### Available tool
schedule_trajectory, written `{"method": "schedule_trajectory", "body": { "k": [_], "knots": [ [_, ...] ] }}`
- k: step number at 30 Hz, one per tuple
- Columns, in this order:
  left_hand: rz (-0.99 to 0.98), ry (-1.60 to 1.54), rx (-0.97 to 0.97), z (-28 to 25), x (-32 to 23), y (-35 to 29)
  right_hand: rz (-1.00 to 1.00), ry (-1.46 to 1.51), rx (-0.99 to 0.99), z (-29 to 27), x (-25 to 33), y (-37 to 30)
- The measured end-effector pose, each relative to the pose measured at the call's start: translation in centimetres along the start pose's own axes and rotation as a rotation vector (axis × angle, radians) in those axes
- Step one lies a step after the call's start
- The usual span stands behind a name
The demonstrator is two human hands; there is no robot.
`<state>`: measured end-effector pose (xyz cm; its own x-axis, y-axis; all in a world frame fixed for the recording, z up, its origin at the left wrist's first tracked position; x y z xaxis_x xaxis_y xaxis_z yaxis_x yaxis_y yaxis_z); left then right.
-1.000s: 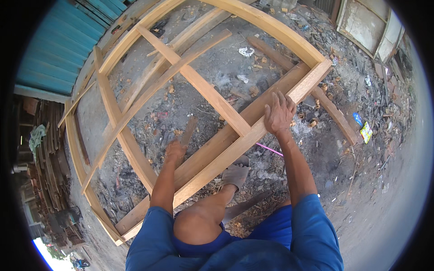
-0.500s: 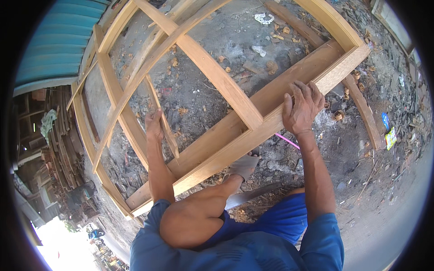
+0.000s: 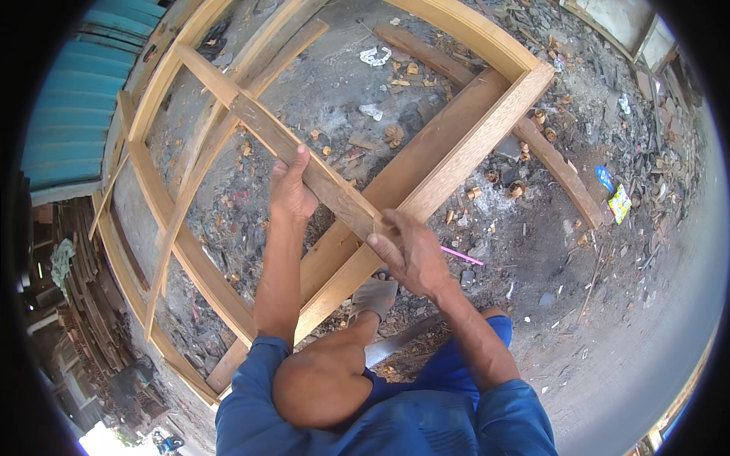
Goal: The person uses a hand saw to cut a piece of wood that is part of a larger wooden frame construction. The person holds the wood in place by hand and with their foot while sawing through it.
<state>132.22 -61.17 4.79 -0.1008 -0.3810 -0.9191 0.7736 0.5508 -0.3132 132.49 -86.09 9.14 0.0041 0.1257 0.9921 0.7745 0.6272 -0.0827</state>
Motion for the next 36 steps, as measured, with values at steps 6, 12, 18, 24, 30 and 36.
{"method": "schedule_trajectory", "body": {
  "k": [6, 12, 18, 24, 30, 36],
  "knots": [
    [0.047, -0.048, -0.139, 0.6, 1.5, 1.5, 0.317, 0.477, 0.104, 3.0, -4.6, -2.9],
    [0.215, 0.073, -0.103, 3.0, -0.7, -2.7, 0.295, -0.259, 0.161, 1.8, -5.4, -3.0],
    [0.499, 1.537, 0.382, 12.5, -5.0, -2.1, -0.115, -0.578, -0.051, -6.1, 6.3, -2.9],
    [0.640, 1.935, 1.137, 20.8, 0.6, -3.9, 0.065, -0.872, 0.120, -11.0, 2.8, 0.6],
    [1.174, 1.347, 0.212, 20.2, -4.4, -4.3, 0.110, -0.429, -0.213, -15.2, -2.2, 3.2],
    [0.776, 1.401, 0.490, 18.2, 3.6, -4.5, 0.037, -0.247, -0.433, -17.7, -2.3, 13.1]
  ]
}}
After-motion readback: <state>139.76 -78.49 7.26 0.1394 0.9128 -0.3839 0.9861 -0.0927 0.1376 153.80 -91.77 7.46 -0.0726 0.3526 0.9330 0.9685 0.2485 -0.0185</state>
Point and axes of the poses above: each hand's wrist, its own y-axis towards the middle knuckle, its own z-axis out of the palm, x = y × z, the point moved 7 cm from there along y, towards the middle knuckle, and after that the axes turned 15 degrees about y, right-handed, at the moved point
